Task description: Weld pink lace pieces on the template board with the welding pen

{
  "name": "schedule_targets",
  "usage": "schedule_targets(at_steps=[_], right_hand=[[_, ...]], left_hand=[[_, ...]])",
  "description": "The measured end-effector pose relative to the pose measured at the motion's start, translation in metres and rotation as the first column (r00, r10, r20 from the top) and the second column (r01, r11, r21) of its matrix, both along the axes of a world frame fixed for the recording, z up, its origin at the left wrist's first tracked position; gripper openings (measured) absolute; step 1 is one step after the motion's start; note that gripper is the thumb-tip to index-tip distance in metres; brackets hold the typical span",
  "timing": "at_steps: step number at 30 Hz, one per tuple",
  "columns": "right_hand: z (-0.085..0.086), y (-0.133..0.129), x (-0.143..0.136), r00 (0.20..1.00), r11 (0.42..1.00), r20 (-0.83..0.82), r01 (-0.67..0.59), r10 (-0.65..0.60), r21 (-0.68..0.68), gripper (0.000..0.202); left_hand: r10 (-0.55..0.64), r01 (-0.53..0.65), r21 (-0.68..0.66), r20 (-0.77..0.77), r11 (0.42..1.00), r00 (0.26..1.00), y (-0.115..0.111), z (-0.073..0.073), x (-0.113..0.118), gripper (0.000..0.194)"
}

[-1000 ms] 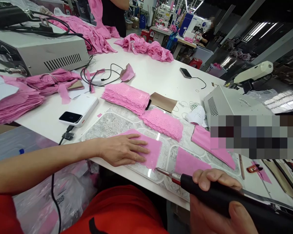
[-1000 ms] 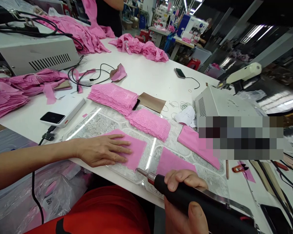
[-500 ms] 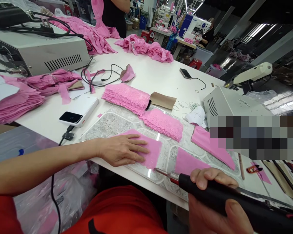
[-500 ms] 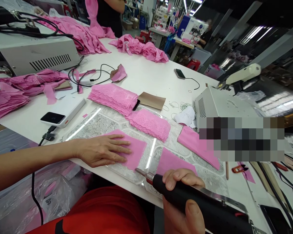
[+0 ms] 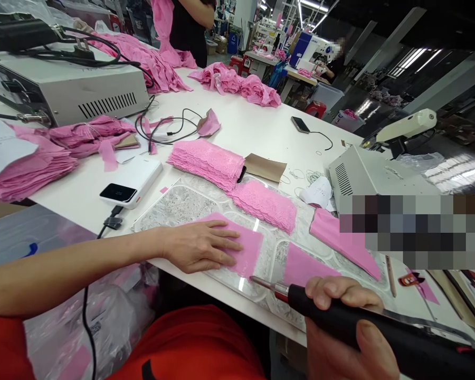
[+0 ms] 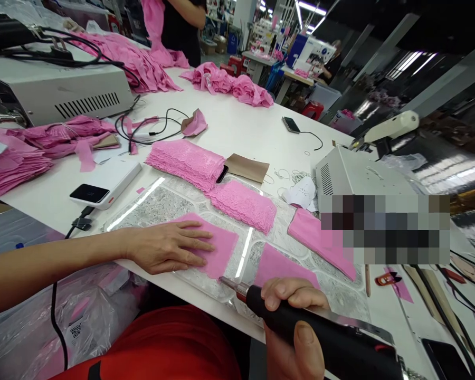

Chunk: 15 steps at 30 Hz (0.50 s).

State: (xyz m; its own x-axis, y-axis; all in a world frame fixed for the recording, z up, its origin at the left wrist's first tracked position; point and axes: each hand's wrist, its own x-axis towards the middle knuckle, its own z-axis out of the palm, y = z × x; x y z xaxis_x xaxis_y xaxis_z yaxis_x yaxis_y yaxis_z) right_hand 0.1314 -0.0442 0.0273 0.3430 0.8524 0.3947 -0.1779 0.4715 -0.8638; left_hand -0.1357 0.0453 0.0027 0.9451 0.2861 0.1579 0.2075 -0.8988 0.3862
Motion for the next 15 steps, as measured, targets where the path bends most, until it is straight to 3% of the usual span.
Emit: schedule_targets(at_steps=[10,15], right_hand=[[0.004,-0.001,-0.001,0.999,0.999,-0.015,-0.035,0.035,0.014,0.018],[0.010,0.007,-0.001,0.998,0.995,-0.035,0.061,-0.058,0.074,0.021]], left_hand=[[0.014,-0.013,-0.028,0.037,1.000,0.999,0.002,0.009,0.002,0.036],[0.066,-0.064,-0.088,0.013,0.994,0.998,0.017,0.016,0.000,0.036]])
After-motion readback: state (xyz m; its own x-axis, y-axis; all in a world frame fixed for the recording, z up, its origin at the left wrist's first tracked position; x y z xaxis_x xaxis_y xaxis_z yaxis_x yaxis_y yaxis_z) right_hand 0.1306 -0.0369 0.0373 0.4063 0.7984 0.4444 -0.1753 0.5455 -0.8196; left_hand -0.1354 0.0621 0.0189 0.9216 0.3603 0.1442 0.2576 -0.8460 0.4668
